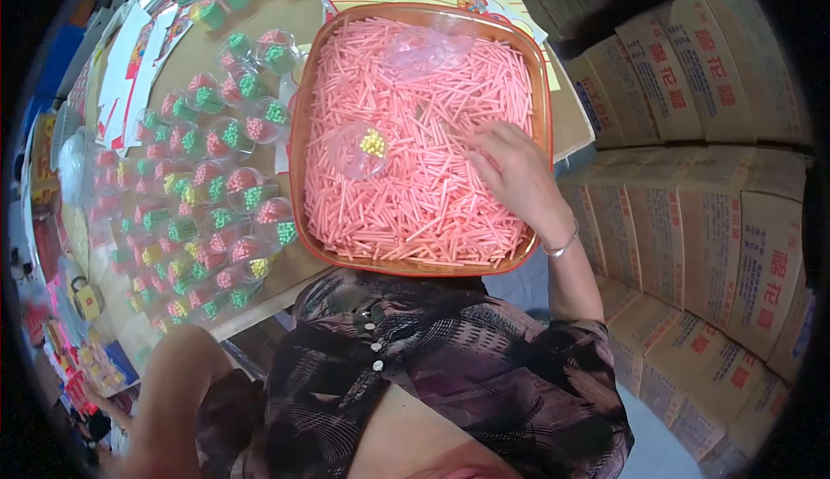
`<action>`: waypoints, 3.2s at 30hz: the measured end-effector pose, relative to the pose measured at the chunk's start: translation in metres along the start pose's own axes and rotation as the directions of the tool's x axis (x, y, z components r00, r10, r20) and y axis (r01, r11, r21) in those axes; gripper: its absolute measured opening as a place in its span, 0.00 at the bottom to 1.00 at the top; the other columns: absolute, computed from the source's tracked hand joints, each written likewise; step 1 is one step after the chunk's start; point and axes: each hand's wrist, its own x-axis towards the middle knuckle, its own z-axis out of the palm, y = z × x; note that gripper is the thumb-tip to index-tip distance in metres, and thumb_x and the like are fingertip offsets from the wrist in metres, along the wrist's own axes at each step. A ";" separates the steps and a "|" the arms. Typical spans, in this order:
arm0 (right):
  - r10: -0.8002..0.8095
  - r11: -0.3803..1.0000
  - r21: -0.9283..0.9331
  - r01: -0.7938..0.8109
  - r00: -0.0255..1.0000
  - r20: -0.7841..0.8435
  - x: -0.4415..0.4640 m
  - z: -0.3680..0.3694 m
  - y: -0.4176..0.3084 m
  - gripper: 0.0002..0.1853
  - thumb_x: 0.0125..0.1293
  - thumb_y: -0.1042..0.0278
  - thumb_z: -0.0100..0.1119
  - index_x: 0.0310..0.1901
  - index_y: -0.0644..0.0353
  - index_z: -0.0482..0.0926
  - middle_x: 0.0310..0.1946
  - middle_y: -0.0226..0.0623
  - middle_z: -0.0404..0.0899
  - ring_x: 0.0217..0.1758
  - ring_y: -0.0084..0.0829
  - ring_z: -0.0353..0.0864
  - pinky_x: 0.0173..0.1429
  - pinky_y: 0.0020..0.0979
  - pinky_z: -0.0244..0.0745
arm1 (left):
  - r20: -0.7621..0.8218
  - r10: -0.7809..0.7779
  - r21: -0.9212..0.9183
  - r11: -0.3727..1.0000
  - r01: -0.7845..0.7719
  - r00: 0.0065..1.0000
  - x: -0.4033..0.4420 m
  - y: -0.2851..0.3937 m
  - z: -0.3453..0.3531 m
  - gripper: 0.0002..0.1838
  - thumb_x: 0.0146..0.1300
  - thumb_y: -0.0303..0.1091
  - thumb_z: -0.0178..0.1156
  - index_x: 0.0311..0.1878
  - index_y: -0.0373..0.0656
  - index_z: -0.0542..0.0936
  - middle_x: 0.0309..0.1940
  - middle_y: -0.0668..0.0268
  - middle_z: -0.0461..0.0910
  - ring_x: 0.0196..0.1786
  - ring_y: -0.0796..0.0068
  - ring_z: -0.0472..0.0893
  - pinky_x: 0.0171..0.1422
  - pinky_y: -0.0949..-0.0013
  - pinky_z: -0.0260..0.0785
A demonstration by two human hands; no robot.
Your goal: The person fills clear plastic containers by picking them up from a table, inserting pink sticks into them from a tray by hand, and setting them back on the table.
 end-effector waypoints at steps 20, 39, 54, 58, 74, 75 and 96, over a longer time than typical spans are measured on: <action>0.368 0.901 -0.370 -0.228 0.853 0.370 -0.044 -0.017 -0.041 0.16 0.69 0.59 0.52 0.42 0.66 0.80 0.29 0.54 0.82 0.31 0.56 0.79 0.36 0.46 0.72 | 0.306 -0.843 0.946 0.322 0.041 -0.443 -0.308 0.036 0.059 0.30 0.47 0.54 0.65 0.44 0.36 0.82 0.49 0.48 0.75 0.52 0.55 0.68 0.62 0.42 0.57; -0.055 0.943 0.324 0.079 0.995 -0.081 -0.019 0.012 -0.038 0.14 0.72 0.58 0.49 0.42 0.62 0.77 0.28 0.42 0.79 0.32 0.36 0.79 0.42 0.30 0.74 | 0.254 -0.809 0.851 -0.074 0.520 -0.530 -0.289 -0.004 0.049 0.13 0.44 0.36 0.62 0.35 0.44 0.78 0.32 0.56 0.81 0.41 0.55 0.75 0.49 0.46 0.62; 0.246 0.830 0.539 -0.145 0.962 -0.119 -0.023 0.041 0.003 0.12 0.71 0.63 0.52 0.36 0.63 0.78 0.24 0.37 0.75 0.31 0.28 0.72 0.39 0.27 0.69 | -0.086 -0.996 0.485 -0.051 0.873 -0.010 -0.346 -0.008 0.069 0.61 0.44 0.25 0.66 0.77 0.36 0.36 0.42 0.50 0.78 0.42 0.49 0.76 0.46 0.60 0.70; 0.351 0.806 0.519 -0.286 0.936 -0.029 -0.026 0.036 0.005 0.11 0.70 0.65 0.56 0.37 0.64 0.80 0.26 0.36 0.77 0.29 0.27 0.72 0.35 0.25 0.69 | -0.018 -0.996 0.221 -0.095 0.971 -0.093 -0.342 -0.006 0.071 0.60 0.50 0.27 0.62 0.78 0.43 0.31 0.54 0.46 0.71 0.50 0.50 0.72 0.54 0.60 0.66; 0.418 0.699 0.646 -0.306 0.908 -0.022 -0.020 0.003 -0.002 0.08 0.71 0.69 0.52 0.40 0.65 0.76 0.32 0.33 0.77 0.34 0.26 0.73 0.40 0.24 0.71 | -0.115 -0.971 0.398 0.148 0.905 0.209 -0.293 0.002 0.062 0.25 0.68 0.39 0.55 0.63 0.37 0.65 0.49 0.53 0.73 0.50 0.56 0.73 0.53 0.59 0.66; 0.402 0.706 0.649 -0.284 0.915 -0.037 -0.018 0.002 -0.010 0.07 0.71 0.70 0.52 0.40 0.65 0.76 0.32 0.32 0.76 0.34 0.24 0.72 0.40 0.23 0.70 | -0.118 -0.987 0.314 0.070 0.947 0.112 -0.290 0.001 0.063 0.22 0.70 0.39 0.53 0.61 0.38 0.66 0.48 0.53 0.74 0.48 0.57 0.74 0.52 0.60 0.66; 0.209 0.966 0.238 -0.100 0.843 -0.495 0.005 0.022 -0.039 0.10 0.68 0.73 0.56 0.28 0.64 0.75 0.20 0.37 0.72 0.23 0.29 0.67 0.30 0.29 0.68 | -0.307 -0.918 -0.120 -0.226 0.967 -0.253 -0.289 -0.006 0.087 0.12 0.75 0.41 0.42 0.43 0.44 0.72 0.37 0.66 0.76 0.36 0.71 0.71 0.45 0.69 0.64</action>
